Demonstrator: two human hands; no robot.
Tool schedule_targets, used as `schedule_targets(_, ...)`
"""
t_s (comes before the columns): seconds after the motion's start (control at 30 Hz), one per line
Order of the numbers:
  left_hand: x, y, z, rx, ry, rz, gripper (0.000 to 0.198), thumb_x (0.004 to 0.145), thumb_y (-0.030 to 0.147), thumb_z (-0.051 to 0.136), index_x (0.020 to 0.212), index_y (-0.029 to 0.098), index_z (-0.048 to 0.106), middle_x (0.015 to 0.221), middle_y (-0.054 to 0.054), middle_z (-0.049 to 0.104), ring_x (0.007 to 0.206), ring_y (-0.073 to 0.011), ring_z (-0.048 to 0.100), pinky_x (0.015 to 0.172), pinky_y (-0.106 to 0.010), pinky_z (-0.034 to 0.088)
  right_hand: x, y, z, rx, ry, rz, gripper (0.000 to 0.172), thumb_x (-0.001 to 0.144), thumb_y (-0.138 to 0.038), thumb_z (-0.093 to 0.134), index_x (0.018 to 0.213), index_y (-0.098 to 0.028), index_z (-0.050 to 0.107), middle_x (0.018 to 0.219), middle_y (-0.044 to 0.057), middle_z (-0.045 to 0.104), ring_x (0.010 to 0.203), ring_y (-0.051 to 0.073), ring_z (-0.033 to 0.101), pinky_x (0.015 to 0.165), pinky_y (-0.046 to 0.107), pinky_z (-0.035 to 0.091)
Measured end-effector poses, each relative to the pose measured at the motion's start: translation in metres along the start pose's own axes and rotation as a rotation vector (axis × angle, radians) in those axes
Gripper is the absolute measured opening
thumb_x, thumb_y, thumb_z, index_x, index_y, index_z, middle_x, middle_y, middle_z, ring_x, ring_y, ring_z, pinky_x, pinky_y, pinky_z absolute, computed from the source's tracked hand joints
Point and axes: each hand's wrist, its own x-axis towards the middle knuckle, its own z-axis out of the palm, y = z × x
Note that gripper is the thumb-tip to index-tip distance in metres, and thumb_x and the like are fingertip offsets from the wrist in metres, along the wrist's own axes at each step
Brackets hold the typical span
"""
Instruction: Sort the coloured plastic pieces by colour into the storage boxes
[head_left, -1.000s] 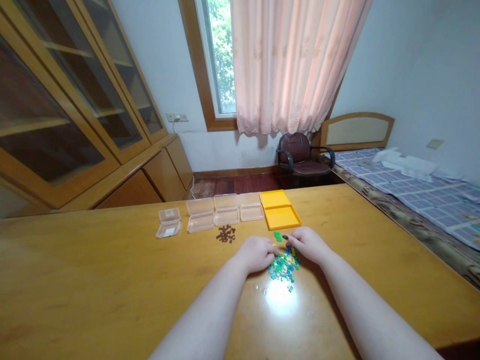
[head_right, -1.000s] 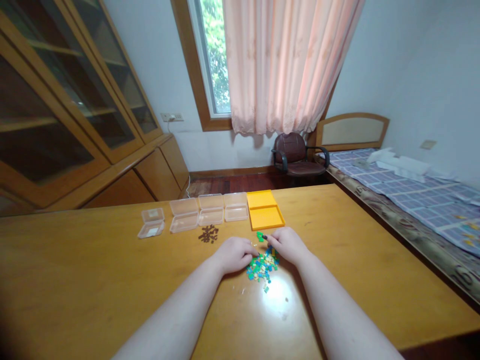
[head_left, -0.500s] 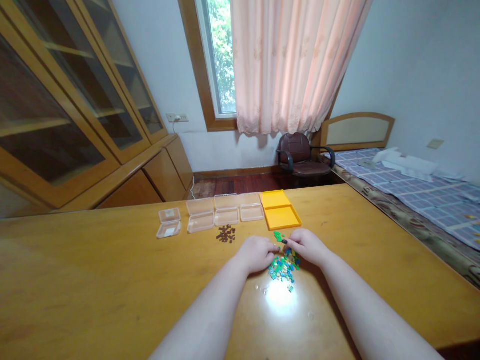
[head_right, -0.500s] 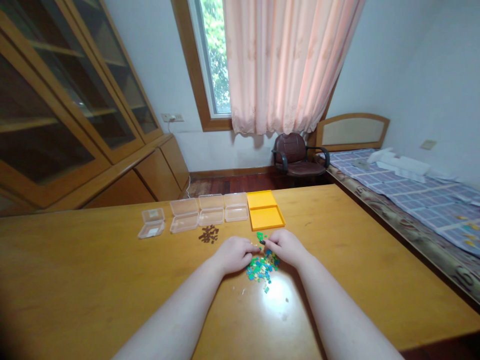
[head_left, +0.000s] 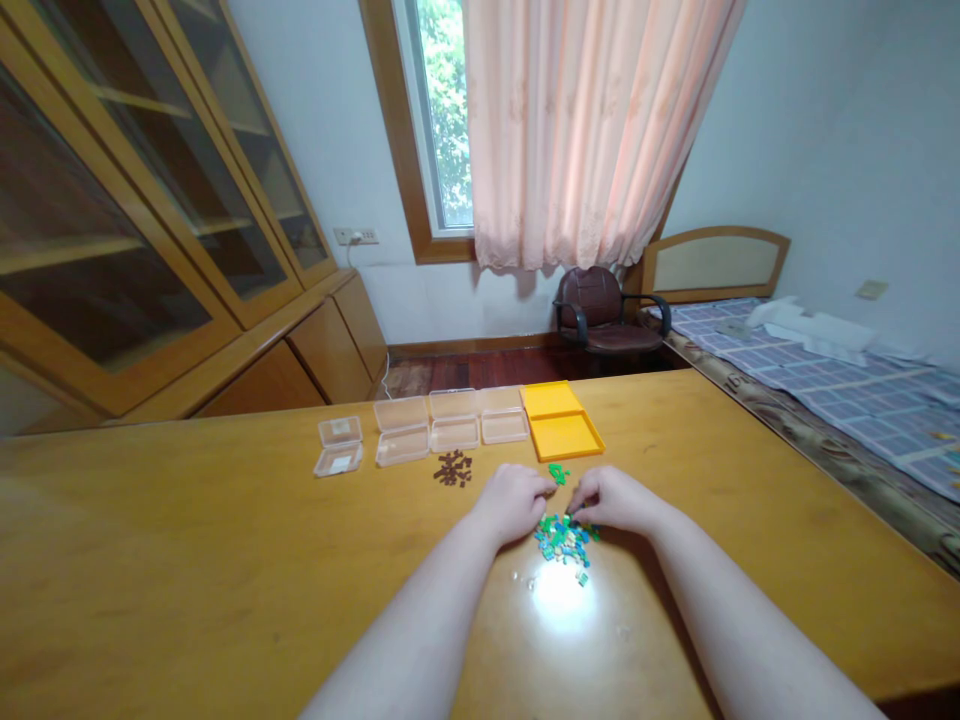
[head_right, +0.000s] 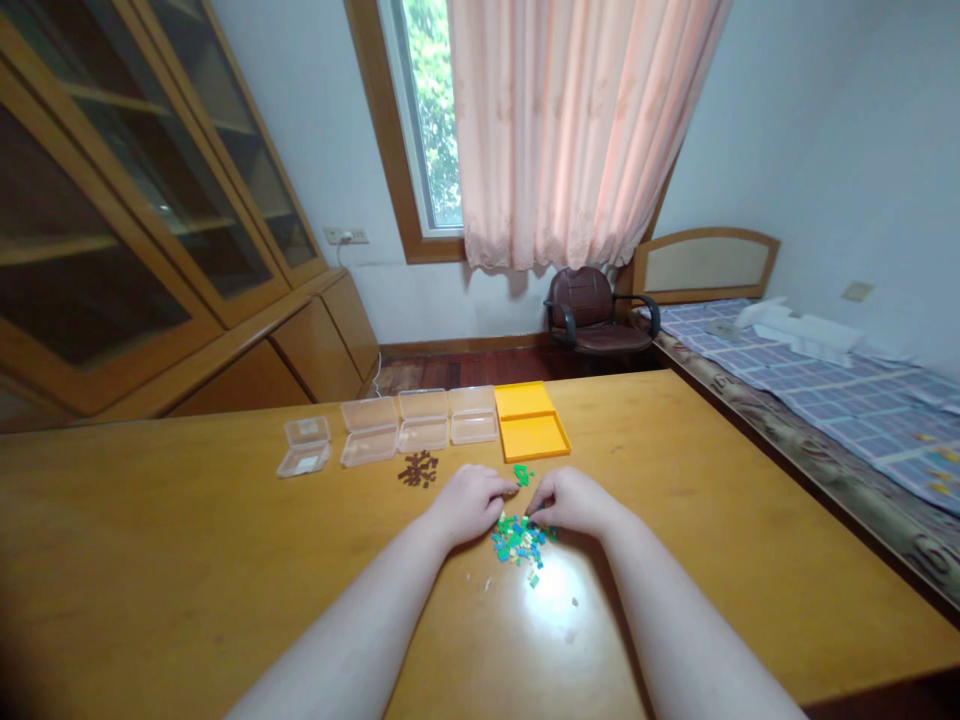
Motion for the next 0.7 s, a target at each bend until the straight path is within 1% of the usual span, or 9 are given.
schedule_targets(0.1, 0.0003, -0.0020, 0.0025, -0.053, 0.019, 0.019, 0.029, 0.077, 0.018, 0.048, 0.095, 0.027, 0.069, 0.086, -0.001, 0.070, 0.081, -0.0167, 0.060, 0.077, -0.028, 0.043, 0.0013, -0.0014, 0.0018, -0.028, 0.040, 0.018, 0.016, 0.071, -0.027, 0.063, 0.081, -0.022, 0.075, 0.076, 0.003, 0.072, 0.066, 0.016, 0.063, 0.062, 0.024, 0.044)
schedule_targets(0.23, 0.0004, -0.0032, 0.0039, -0.105, 0.012, 0.047, 0.030, 0.077, 0.016, 0.047, 0.094, 0.026, 0.070, 0.087, -0.001, 0.070, 0.081, -0.0156, 0.061, 0.079, -0.027, 0.043, 0.0049, -0.0006, 0.0026, -0.109, 0.170, 0.012, 0.018, 0.076, -0.029, 0.059, 0.081, -0.022, 0.074, 0.076, 0.003, 0.072, 0.067, 0.017, 0.063, 0.064, 0.025, 0.044)
schedule_targets(0.3, 0.0002, -0.0025, 0.0029, -0.118, -0.006, 0.070, 0.030, 0.077, 0.016, 0.047, 0.094, 0.026, 0.070, 0.086, -0.001, 0.070, 0.079, -0.0150, 0.061, 0.078, -0.027, 0.043, 0.0069, 0.0011, 0.0025, -0.124, 0.243, 0.024, 0.019, 0.077, -0.030, 0.057, 0.082, -0.021, 0.073, 0.077, 0.004, 0.072, 0.069, 0.017, 0.063, 0.065, 0.026, 0.044)
schedule_targets(0.47, -0.0008, 0.0002, -0.0003, -0.146, -0.086, 0.155, 0.031, 0.076, 0.017, 0.048, 0.093, 0.027, 0.071, 0.080, 0.000, 0.068, 0.074, -0.0136, 0.060, 0.074, -0.025, 0.044, 0.0074, 0.0024, -0.0010, -0.124, 0.350, 0.070, 0.023, 0.080, -0.031, 0.052, 0.086, -0.021, 0.072, 0.085, 0.005, 0.072, 0.076, 0.018, 0.063, 0.069, 0.027, 0.043)
schedule_targets(0.57, -0.0016, 0.0005, -0.0001, -0.154, -0.115, 0.188, 0.032, 0.075, 0.017, 0.048, 0.094, 0.029, 0.072, 0.079, 0.000, 0.068, 0.073, -0.0138, 0.059, 0.072, -0.024, 0.044, 0.0052, -0.0010, -0.0041, -0.170, 0.430, 0.134, 0.032, 0.084, -0.035, 0.044, 0.079, -0.020, 0.071, 0.078, 0.006, 0.070, 0.071, 0.018, 0.061, 0.063, 0.027, 0.041)
schedule_targets(0.63, -0.0019, 0.0006, 0.0006, -0.135, -0.133, 0.195, 0.033, 0.075, 0.018, 0.048, 0.094, 0.030, 0.072, 0.079, 0.000, 0.069, 0.073, -0.0144, 0.060, 0.071, -0.025, 0.044, 0.0041, -0.0041, -0.0054, -0.181, 0.440, 0.150, 0.037, 0.086, -0.037, 0.040, 0.073, -0.019, 0.070, 0.072, 0.006, 0.068, 0.066, 0.018, 0.059, 0.059, 0.026, 0.039)
schedule_targets(0.7, -0.0019, 0.0008, 0.0012, -0.102, -0.147, 0.189, 0.034, 0.075, 0.019, 0.048, 0.097, 0.031, 0.071, 0.080, 0.000, 0.069, 0.075, -0.0152, 0.061, 0.072, -0.025, 0.044, 0.0036, -0.0070, -0.0059, -0.169, 0.414, 0.140, 0.038, 0.086, -0.038, 0.039, 0.071, -0.018, 0.069, 0.071, 0.006, 0.068, 0.065, 0.017, 0.058, 0.059, 0.026, 0.037)
